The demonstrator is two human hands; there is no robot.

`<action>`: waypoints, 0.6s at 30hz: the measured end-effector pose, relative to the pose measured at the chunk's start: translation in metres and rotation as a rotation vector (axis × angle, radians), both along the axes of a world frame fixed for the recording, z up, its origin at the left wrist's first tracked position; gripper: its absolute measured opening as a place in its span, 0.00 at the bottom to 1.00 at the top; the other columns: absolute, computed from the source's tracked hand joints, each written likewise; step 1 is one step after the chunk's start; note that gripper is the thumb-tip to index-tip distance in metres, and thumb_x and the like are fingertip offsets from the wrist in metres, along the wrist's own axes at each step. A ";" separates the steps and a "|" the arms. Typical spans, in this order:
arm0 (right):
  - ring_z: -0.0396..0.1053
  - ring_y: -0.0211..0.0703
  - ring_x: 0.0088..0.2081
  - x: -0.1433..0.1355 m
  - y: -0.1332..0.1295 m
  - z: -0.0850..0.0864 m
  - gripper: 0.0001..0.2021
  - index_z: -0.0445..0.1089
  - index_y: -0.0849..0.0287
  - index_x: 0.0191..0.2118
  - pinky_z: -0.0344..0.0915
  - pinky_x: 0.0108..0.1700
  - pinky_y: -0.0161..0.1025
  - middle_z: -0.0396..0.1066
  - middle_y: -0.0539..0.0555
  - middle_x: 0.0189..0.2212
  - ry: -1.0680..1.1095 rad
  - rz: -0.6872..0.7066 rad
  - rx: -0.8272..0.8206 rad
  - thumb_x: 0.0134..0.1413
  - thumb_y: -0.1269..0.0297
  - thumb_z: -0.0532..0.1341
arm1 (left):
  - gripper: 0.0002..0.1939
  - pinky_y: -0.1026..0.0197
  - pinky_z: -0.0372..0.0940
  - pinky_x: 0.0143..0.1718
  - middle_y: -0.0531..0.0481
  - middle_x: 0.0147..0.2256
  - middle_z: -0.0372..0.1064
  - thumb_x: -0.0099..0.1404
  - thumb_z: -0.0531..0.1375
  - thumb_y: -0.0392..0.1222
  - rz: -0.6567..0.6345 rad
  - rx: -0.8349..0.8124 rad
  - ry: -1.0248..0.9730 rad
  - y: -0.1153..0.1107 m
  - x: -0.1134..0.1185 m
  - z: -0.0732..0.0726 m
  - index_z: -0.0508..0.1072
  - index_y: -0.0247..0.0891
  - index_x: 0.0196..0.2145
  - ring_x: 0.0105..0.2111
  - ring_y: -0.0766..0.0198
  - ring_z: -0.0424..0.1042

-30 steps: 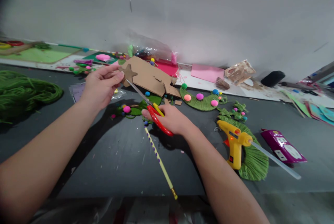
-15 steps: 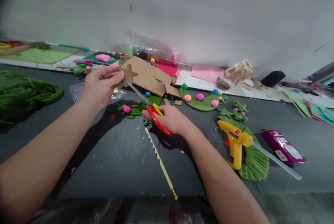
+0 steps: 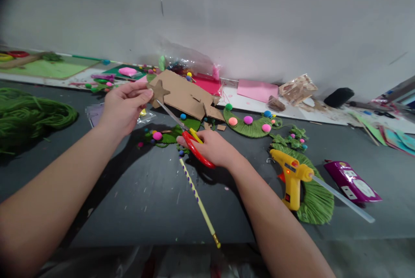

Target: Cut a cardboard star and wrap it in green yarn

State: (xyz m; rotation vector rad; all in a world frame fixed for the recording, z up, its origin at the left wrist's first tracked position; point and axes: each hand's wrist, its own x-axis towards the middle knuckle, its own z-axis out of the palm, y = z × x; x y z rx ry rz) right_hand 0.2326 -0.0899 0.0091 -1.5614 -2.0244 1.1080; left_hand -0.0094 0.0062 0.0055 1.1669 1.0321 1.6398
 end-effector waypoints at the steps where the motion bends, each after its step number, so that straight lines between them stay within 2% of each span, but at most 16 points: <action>1: 0.51 0.35 0.24 0.000 0.000 0.000 0.28 0.60 0.57 0.24 0.45 0.28 0.39 0.57 0.46 0.21 -0.001 0.002 -0.003 0.58 0.36 0.61 | 0.12 0.61 0.68 0.34 0.49 0.33 0.78 0.53 0.74 0.37 -0.001 0.000 -0.010 0.000 0.000 0.000 0.81 0.39 0.37 0.33 0.64 0.75; 6: 0.52 0.35 0.25 0.001 0.000 -0.001 0.27 0.60 0.57 0.25 0.45 0.28 0.39 0.56 0.46 0.21 -0.005 0.009 -0.007 0.57 0.36 0.61 | 0.13 0.65 0.64 0.29 0.51 0.30 0.77 0.52 0.73 0.35 -0.011 0.018 -0.037 0.002 0.001 -0.001 0.81 0.37 0.36 0.29 0.68 0.73; 18: 0.50 0.35 0.25 0.000 0.000 0.001 0.27 0.58 0.57 0.24 0.45 0.28 0.39 0.55 0.46 0.21 -0.026 0.003 0.000 0.58 0.38 0.61 | 0.11 0.64 0.63 0.27 0.51 0.31 0.78 0.52 0.75 0.37 -0.010 0.024 -0.012 0.002 -0.001 0.000 0.81 0.42 0.35 0.29 0.66 0.72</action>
